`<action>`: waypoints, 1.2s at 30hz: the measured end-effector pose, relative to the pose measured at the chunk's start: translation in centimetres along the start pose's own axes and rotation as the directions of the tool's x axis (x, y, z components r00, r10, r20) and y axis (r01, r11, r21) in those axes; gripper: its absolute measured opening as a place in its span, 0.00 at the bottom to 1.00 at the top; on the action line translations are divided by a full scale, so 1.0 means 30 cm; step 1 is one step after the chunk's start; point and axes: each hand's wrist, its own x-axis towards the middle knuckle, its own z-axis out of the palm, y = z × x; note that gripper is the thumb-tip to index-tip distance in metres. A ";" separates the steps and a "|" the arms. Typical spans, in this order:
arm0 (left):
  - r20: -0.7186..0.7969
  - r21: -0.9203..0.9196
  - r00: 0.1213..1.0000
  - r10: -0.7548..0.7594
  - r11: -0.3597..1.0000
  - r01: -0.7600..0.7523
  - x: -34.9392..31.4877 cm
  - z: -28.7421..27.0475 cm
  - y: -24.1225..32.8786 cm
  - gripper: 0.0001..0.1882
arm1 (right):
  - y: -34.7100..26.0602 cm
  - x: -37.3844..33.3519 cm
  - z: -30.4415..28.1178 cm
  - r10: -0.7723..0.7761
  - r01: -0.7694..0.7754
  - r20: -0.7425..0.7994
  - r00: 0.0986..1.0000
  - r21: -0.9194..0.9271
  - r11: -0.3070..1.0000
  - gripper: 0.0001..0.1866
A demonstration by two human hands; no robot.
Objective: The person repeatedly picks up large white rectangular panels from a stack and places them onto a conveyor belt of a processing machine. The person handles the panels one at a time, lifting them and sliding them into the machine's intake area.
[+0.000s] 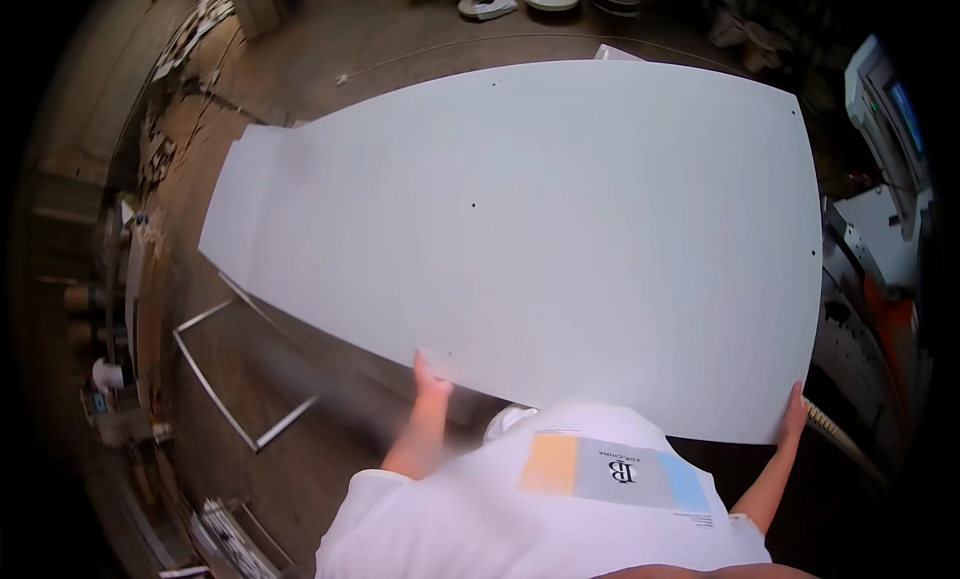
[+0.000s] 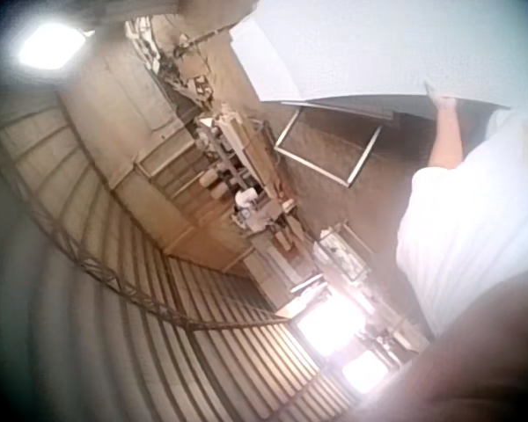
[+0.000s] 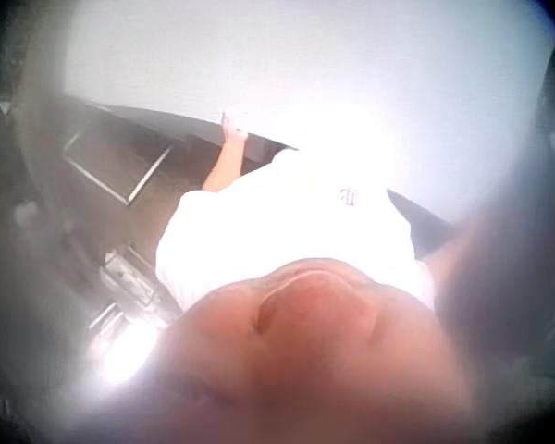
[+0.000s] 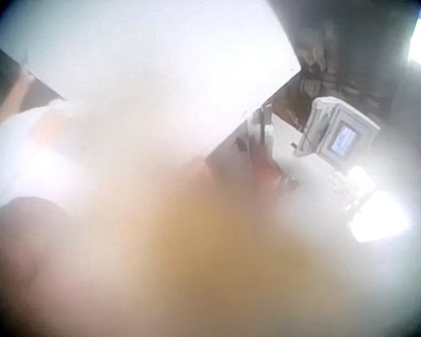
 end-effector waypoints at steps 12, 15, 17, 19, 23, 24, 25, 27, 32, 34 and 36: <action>0.021 0.106 0.991 -0.135 0.986 0.133 0.284 -0.134 0.270 0.35 | -0.070 -0.128 0.002 0.174 -0.301 -0.398 0.901 -0.284 0.910 0.46; -0.056 0.182 0.993 -0.106 0.977 0.115 0.261 -0.106 0.305 0.36 | -0.169 -0.217 0.053 0.176 -0.347 -0.493 0.852 -0.281 0.895 0.44; 0.035 0.271 0.996 -0.087 0.960 0.075 0.326 -0.176 0.342 0.35 | -0.282 -0.282 0.068 0.191 -0.390 -0.529 0.827 -0.293 0.873 0.42; 0.072 0.378 0.995 -0.065 0.925 0.033 0.315 -0.132 0.362 0.35 | -0.236 -0.281 0.080 0.199 -0.412 -0.549 0.812 -0.297 0.861 0.41; 0.079 0.558 0.997 0.006 0.828 -0.049 0.208 -0.050 0.337 0.35 | -0.142 -0.228 0.114 0.180 -0.368 -0.544 0.819 -0.258 0.893 0.37; 0.083 0.594 0.996 0.015 0.802 -0.061 0.185 -0.040 0.333 0.34 | -0.121 -0.223 0.126 0.172 -0.355 -0.542 0.822 -0.252 0.900 0.37; 0.084 0.624 0.996 0.026 0.778 -0.073 0.163 -0.041 0.318 0.34 | -0.090 -0.225 0.126 0.155 -0.338 -0.544 0.825 -0.254 0.906 0.37; 0.093 0.668 0.995 0.048 0.738 -0.098 0.116 -0.038 0.304 0.34 | 0.018 -0.216 0.131 0.188 -0.363 -0.542 0.819 -0.236 0.901 0.36; 0.132 0.759 0.987 0.089 0.631 -0.159 0.024 -0.009 0.272 0.33 | 0.278 -0.276 0.110 0.268 -0.420 -0.535 0.801 -0.184 0.889 0.36; 0.152 0.784 0.983 0.107 0.592 -0.185 -0.022 -0.013 0.269 0.33 | 0.384 -0.300 0.122 0.317 -0.456 -0.514 0.797 -0.168 0.874 0.36; 0.164 0.809 0.978 0.127 0.550 -0.207 -0.076 -0.026 0.277 0.33 | 0.482 -0.348 0.137 0.334 -0.465 -0.509 0.793 -0.151 0.872 0.36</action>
